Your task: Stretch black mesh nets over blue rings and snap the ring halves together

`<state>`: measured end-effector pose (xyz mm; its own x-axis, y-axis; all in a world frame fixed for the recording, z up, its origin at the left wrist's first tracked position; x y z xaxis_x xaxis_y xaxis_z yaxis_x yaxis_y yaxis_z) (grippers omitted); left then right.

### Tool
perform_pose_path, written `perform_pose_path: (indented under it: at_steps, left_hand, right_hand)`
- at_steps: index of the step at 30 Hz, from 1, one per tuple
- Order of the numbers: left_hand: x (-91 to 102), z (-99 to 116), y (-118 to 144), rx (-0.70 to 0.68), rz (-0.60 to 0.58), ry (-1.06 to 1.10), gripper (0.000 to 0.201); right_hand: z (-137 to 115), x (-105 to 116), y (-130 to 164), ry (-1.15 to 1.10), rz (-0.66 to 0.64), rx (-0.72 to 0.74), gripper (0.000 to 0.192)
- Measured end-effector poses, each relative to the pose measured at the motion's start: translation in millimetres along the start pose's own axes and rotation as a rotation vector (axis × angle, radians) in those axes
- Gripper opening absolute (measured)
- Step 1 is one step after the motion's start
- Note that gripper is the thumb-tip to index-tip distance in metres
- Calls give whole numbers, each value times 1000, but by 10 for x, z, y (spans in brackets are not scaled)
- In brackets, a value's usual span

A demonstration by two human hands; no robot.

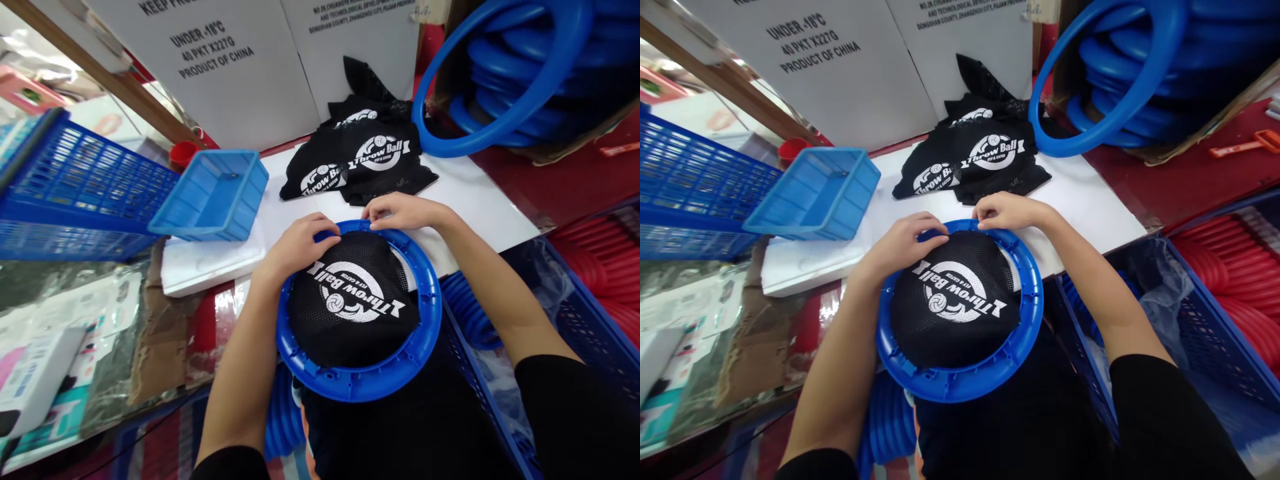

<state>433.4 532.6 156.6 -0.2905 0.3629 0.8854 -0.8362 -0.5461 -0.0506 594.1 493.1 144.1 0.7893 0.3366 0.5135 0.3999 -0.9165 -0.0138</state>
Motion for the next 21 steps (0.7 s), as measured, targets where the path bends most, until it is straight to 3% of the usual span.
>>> perform_pose_path:
  at_steps: [5, 9, 12, 16, 21]
  left_hand:
    - [200, -181, 146, 123, 95, -252, 20]
    - [144, -237, 222, 129, 10, -176, 28]
    - [112, -234, 219, 134, 1, -109, 38]
    - [165, -212, 124, 135, 176, -41, 19]
    - [-20, -344, 18, 202, 186, 80, 14]
  right_hand:
    - [-45, 167, 30, 44, 158, 19, 22]
    - [-96, 265, 68, 136, 220, 49, 22]
    - [-27, 245, 86, 166, 177, 7, 25]
    - [37, 101, 101, 207, 47, -19, 26]
    - [63, 51, 108, 229, 22, -32, 25]
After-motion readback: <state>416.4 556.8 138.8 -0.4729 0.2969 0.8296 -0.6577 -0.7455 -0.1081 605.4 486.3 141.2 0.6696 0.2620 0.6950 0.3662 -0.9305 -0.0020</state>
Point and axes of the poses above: each hand's wrist, its own y-axis away from the middle knuckle, its own x-axis out of the back of the hand, z = x × y, the point moved 10 cm from there along -y, towards the middle knuckle, and after that the axes turned 8 degrees about -y, right-handed, at the moved point
